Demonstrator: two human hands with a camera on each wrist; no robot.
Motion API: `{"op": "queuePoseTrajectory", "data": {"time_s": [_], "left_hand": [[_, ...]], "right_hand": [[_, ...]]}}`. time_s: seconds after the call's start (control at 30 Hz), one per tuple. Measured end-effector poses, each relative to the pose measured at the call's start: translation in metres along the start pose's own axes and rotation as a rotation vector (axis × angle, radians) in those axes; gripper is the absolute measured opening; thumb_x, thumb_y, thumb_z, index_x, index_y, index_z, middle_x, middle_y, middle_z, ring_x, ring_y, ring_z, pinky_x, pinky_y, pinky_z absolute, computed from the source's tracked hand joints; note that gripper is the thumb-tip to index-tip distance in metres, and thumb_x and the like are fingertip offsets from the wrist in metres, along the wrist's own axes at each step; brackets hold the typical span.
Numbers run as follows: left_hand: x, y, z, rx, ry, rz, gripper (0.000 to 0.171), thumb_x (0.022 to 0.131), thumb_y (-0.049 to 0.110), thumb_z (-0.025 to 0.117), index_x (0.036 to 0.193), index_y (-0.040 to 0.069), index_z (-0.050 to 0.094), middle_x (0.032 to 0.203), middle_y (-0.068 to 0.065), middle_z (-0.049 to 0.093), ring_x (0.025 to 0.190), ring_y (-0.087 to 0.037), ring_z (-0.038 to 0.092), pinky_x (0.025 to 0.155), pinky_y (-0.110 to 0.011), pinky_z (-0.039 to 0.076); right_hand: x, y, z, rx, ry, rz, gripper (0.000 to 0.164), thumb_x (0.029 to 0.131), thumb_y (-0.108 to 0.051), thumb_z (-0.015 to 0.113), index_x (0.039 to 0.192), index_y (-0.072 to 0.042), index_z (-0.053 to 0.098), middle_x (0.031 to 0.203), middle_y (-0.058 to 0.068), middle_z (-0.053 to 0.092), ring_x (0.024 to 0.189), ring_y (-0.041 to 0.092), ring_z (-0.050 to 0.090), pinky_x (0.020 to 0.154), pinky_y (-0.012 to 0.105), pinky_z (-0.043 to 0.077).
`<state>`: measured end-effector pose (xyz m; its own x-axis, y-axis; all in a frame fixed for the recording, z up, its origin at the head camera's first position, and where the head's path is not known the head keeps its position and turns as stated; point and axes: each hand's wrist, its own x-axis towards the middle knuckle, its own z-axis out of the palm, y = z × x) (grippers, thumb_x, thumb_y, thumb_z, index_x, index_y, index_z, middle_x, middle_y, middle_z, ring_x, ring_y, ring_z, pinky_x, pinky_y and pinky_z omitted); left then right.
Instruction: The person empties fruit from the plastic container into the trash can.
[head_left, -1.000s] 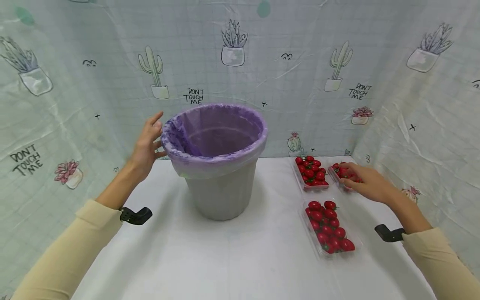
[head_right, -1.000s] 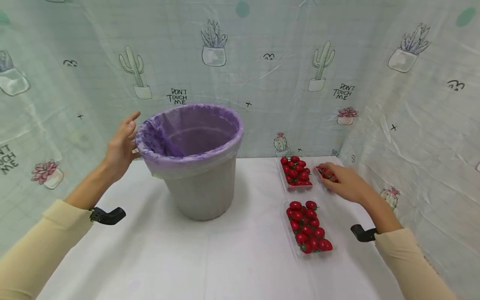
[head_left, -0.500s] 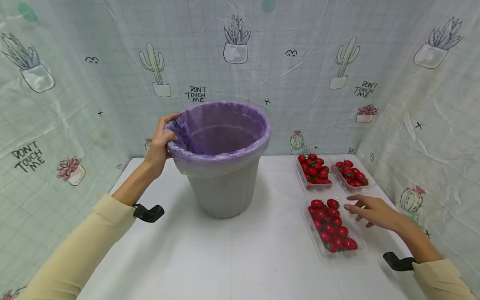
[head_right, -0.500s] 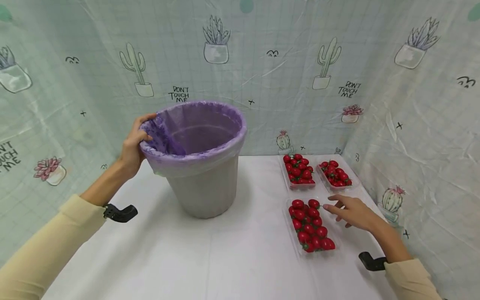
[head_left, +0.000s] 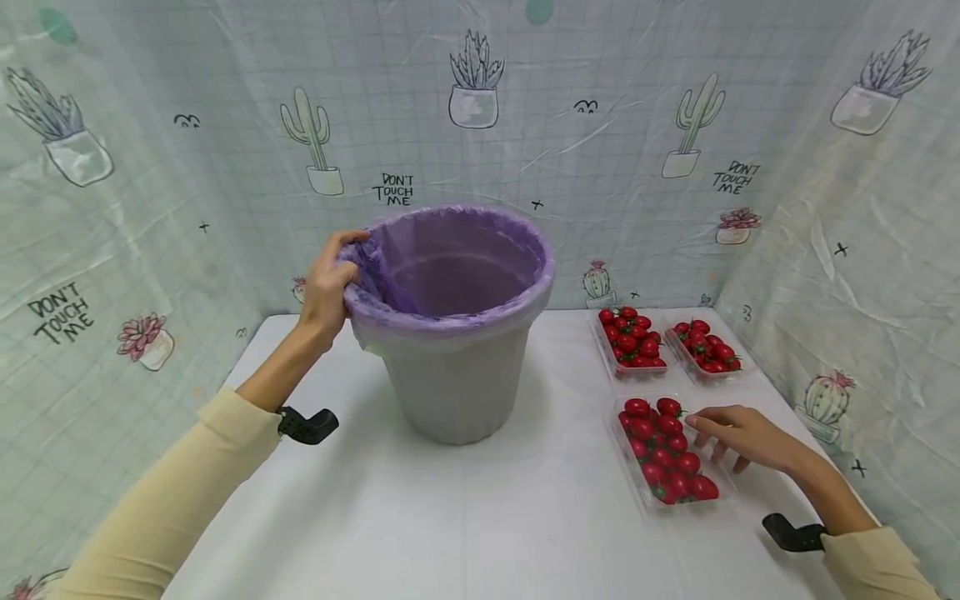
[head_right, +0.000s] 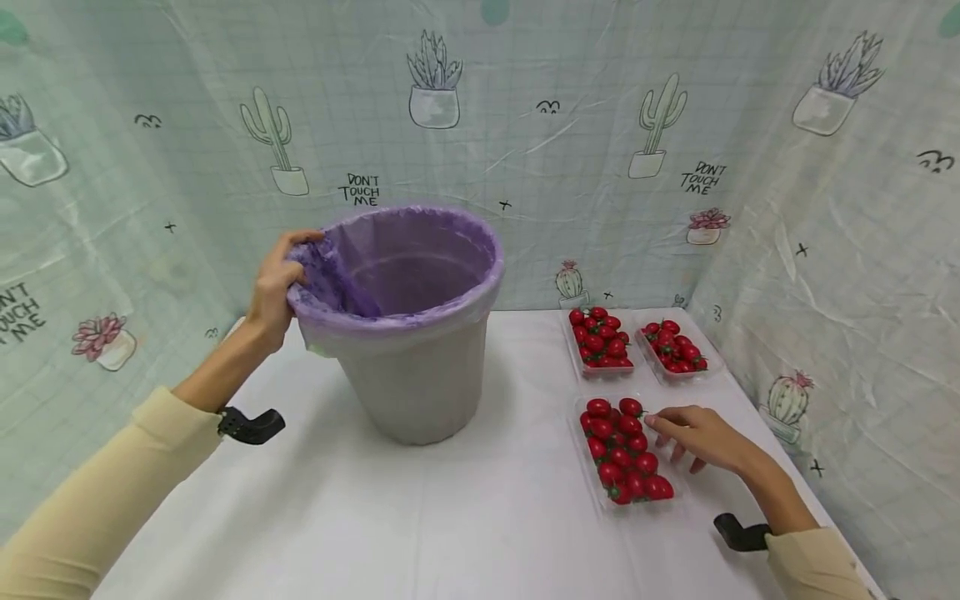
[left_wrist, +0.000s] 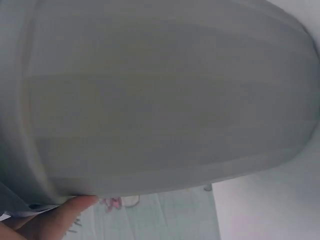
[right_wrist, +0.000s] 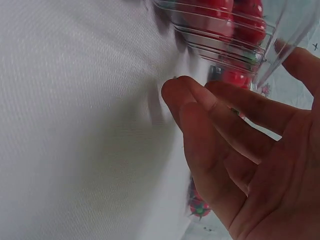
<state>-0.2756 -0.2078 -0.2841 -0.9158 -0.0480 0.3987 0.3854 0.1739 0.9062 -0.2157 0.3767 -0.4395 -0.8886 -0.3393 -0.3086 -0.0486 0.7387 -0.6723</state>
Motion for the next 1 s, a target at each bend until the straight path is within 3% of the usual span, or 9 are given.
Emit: {"op": "queuePoseTrajectory", "data": {"time_s": [0.17,0.33,0.4,0.53,0.63,0.73,0.87,1.0], "left_hand": [[-0.005,0.004,0.003,0.029,-0.045,0.009,0.069,0.076,0.008,0.038,0.143,0.006,0.054,0.144,-0.007,0.052,0.112,-0.017,0.045,0.082,-0.025,0.043],[-0.01,0.007,0.0,0.023,-0.07,-0.003,0.07,0.077,0.007,0.037,0.145,0.007,0.052,0.144,-0.006,0.05,0.106,-0.021,0.046,0.064,-0.024,0.048],[-0.011,0.007,0.0,0.02,-0.078,-0.003,0.07,0.077,0.007,0.037,0.145,0.007,0.051,0.144,-0.007,0.049,0.107,-0.021,0.046,0.066,-0.023,0.048],[-0.013,0.008,0.0,0.029,-0.1,-0.019,0.07,0.079,0.008,0.038,0.147,0.01,0.05,0.143,-0.009,0.047,0.103,-0.021,0.048,0.065,-0.024,0.048],[-0.014,0.009,-0.001,0.04,-0.131,-0.065,0.064,0.087,0.014,0.04,0.151,0.018,0.047,0.143,-0.009,0.044,0.101,-0.023,0.053,0.062,-0.028,0.053],[-0.016,0.007,-0.004,0.043,-0.167,-0.102,0.057,0.098,0.029,0.043,0.155,0.026,0.041,0.145,-0.005,0.043,0.108,-0.024,0.057,0.073,-0.033,0.056],[-0.019,0.003,-0.006,-0.055,-0.175,-0.109,0.06,0.101,0.045,0.046,0.158,0.036,0.03,0.136,-0.005,0.056,0.108,-0.02,0.064,0.084,-0.033,0.053],[-0.019,-0.001,-0.007,-0.228,-0.193,-0.079,0.064,0.101,0.046,0.049,0.16,0.034,0.025,0.132,-0.01,0.06,0.111,-0.02,0.066,0.092,-0.03,0.053]], "right_hand": [[0.0,0.004,0.002,0.07,-0.037,-0.049,0.051,0.109,-0.028,0.047,0.135,0.015,0.053,0.103,0.014,0.072,0.073,0.014,0.066,0.054,0.034,0.058],[0.0,0.007,0.004,0.143,-0.076,-0.113,0.048,0.111,-0.021,0.039,0.133,0.02,0.051,0.099,0.015,0.072,0.074,0.013,0.068,0.055,0.033,0.059],[0.0,0.009,0.006,0.153,-0.074,-0.124,0.046,0.111,-0.019,0.038,0.132,0.02,0.052,0.097,0.014,0.071,0.073,0.012,0.068,0.055,0.033,0.059],[0.0,0.011,0.011,0.162,-0.042,-0.131,0.043,0.11,-0.017,0.037,0.127,0.018,0.057,0.092,0.01,0.07,0.07,0.011,0.067,0.055,0.032,0.058],[0.0,0.012,0.016,0.163,0.016,-0.113,0.042,0.109,-0.016,0.036,0.123,0.016,0.06,0.091,0.009,0.069,0.069,0.012,0.064,0.055,0.031,0.058],[-0.001,0.011,0.023,0.147,0.091,-0.081,0.045,0.11,-0.017,0.035,0.126,0.017,0.059,0.094,0.013,0.069,0.07,0.013,0.062,0.057,0.031,0.058],[-0.002,0.007,0.029,0.113,0.2,-0.051,0.05,0.112,-0.021,0.034,0.137,0.02,0.049,0.106,0.022,0.069,0.075,0.009,0.062,0.062,0.031,0.059],[-0.002,0.002,0.032,0.109,0.249,-0.044,0.053,0.112,-0.023,0.032,0.145,0.019,0.041,0.118,0.031,0.065,0.081,0.007,0.064,0.063,0.031,0.06]]}}
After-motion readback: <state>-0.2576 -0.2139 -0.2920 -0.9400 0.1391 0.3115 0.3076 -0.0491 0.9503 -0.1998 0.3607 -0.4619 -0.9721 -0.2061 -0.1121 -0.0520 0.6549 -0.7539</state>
